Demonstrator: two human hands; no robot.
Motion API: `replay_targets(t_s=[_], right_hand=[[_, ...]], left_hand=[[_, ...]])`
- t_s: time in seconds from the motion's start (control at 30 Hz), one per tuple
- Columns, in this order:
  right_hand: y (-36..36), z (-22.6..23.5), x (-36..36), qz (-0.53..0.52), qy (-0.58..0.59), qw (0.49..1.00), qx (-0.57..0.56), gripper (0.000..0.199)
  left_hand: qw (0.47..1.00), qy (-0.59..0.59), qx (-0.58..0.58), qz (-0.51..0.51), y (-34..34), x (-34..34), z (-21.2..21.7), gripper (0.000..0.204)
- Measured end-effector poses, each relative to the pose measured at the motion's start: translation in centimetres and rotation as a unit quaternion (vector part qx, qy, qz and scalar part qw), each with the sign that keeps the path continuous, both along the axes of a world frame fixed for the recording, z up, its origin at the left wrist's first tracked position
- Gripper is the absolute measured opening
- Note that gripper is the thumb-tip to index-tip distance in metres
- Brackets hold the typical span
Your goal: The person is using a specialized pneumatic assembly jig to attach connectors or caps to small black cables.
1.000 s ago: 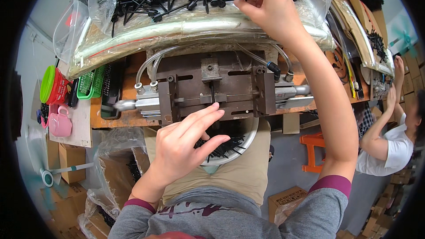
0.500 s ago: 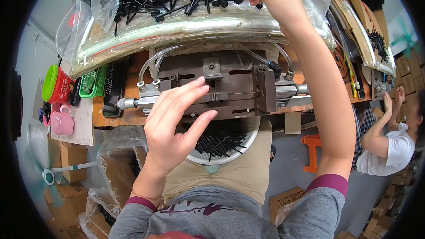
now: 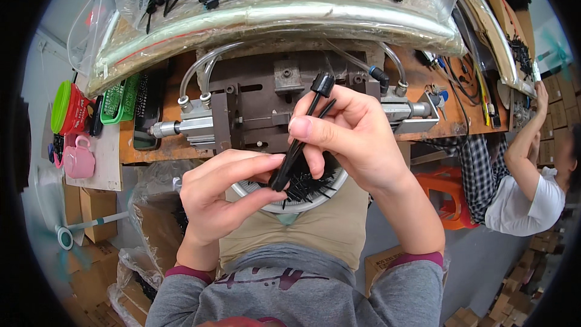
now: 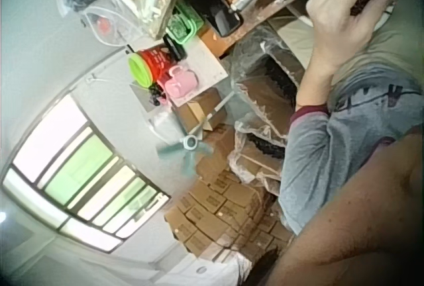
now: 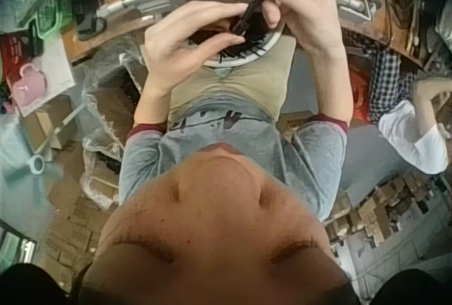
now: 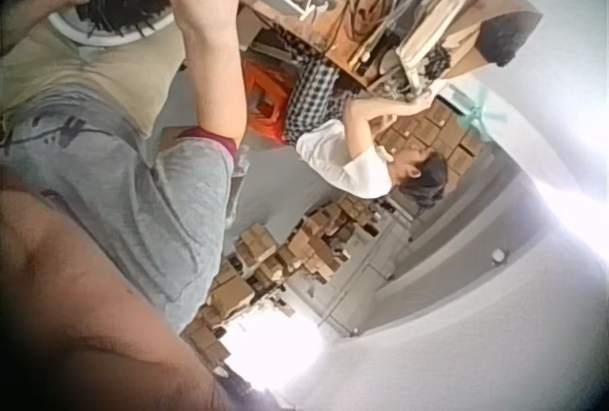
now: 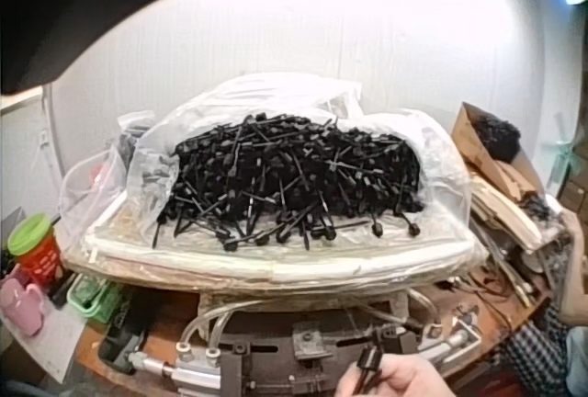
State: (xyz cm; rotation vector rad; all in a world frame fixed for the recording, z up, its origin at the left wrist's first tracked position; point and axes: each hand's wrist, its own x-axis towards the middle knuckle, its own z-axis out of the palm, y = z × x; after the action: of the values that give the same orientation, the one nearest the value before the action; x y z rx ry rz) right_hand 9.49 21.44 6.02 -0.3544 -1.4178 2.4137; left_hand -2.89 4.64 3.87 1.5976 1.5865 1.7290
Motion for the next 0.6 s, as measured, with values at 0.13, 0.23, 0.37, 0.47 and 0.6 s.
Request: replay_targets(t_s=[0.13,0.23,0.37,0.47,0.6], right_hand=[[0.2,-0.1,0.4,-0.132,0.013,0.987,0.089,0.013],[1.1,-0.6,0.8,-0.246,0.054,0.948,0.194,0.015],[0.4,-0.8,1.4,-0.28,0.028,0.91,0.305,0.025],[0.0,-1.5,1.9,-0.275,0.066,0.904,0.321,0.037],[-0.5,-1.6,3.6,-0.234,0.099,0.924,0.285,0.052]], left_hand=[[0.999,0.039,-0.014,0.009,-0.9,0.2,-0.6,0.04],[0.983,0.167,-0.05,0.062,-1.0,0.5,-1.5,0.037],[0.947,0.29,-0.094,0.101,0.6,1.3,-3.5,0.03],[0.921,0.35,-0.112,0.126,1.3,1.9,-4.3,0.027],[0.913,0.365,-0.128,0.128,2.2,1.4,-3.6,0.027]])
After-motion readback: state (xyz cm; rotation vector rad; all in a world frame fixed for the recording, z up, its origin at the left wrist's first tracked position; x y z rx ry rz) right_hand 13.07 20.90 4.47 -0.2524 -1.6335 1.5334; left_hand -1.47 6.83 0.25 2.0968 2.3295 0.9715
